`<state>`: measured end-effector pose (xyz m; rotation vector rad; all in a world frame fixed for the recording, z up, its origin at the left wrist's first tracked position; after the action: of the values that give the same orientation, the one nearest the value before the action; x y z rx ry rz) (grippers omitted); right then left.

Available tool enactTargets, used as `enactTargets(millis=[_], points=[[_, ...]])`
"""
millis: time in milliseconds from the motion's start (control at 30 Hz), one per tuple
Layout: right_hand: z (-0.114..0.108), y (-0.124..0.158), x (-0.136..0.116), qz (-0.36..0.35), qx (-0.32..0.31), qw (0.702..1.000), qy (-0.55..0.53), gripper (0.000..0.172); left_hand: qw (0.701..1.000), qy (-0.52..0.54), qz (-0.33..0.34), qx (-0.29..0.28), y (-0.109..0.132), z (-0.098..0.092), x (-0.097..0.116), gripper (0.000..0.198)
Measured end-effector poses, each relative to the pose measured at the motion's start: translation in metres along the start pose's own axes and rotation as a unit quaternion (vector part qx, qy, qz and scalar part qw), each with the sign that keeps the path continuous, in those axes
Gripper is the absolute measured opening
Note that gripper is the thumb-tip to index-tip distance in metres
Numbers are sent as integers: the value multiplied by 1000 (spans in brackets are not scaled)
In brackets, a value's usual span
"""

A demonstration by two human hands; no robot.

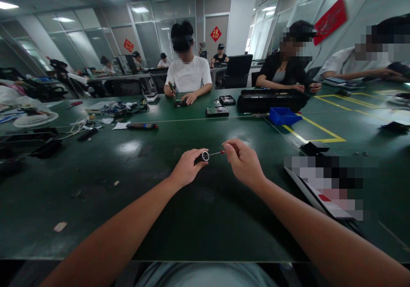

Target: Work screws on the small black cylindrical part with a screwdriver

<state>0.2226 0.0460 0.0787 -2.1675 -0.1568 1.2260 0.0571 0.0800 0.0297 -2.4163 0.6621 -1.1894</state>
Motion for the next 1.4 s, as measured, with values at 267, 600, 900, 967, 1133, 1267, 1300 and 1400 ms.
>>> enactTargets(millis=[267, 600, 900, 967, 1133, 1267, 1300, 1400], points=[[3, 1, 4, 17, -4, 1000, -20, 26, 1000, -16, -8, -1, 1, 1, 1, 38], [16, -4, 54, 214, 55, 936, -275, 27, 996, -71, 42, -24, -1, 4, 8, 42], [6, -9, 75, 200, 83, 962, -168, 27, 990, -118, 47, -67, 1, 17, 4, 41], [5, -9, 66, 169, 78, 969, -163, 28, 990, -117, 37, -63, 0, 16, 2, 41], [5, -7, 46, 125, 65, 978, -151, 25, 993, -106, 22, -42, 0, 10, 3, 39], [6, -6, 37, 124, 49, 980, -151, 25, 996, -87, 19, -31, 0, 7, 6, 40], [5, -6, 36, 126, 47, 979, -152, 26, 996, -84, 18, -30, 0, 6, 6, 40], [0, -7, 29, 123, 42, 984, -123, 29, 996, -84, 20, -25, 0, 5, 5, 40]])
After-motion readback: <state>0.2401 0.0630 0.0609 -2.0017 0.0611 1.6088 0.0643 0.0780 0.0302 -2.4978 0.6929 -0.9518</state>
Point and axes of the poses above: each hand's wrist, its own y-axis away from the middle knuckle, its own z-axis out of the palm, x = y × z, the point moved 10 cm from there along -y, towards the middle knuckle, and after that the axes turned 14 degrees about x, right-handed, at the moved point
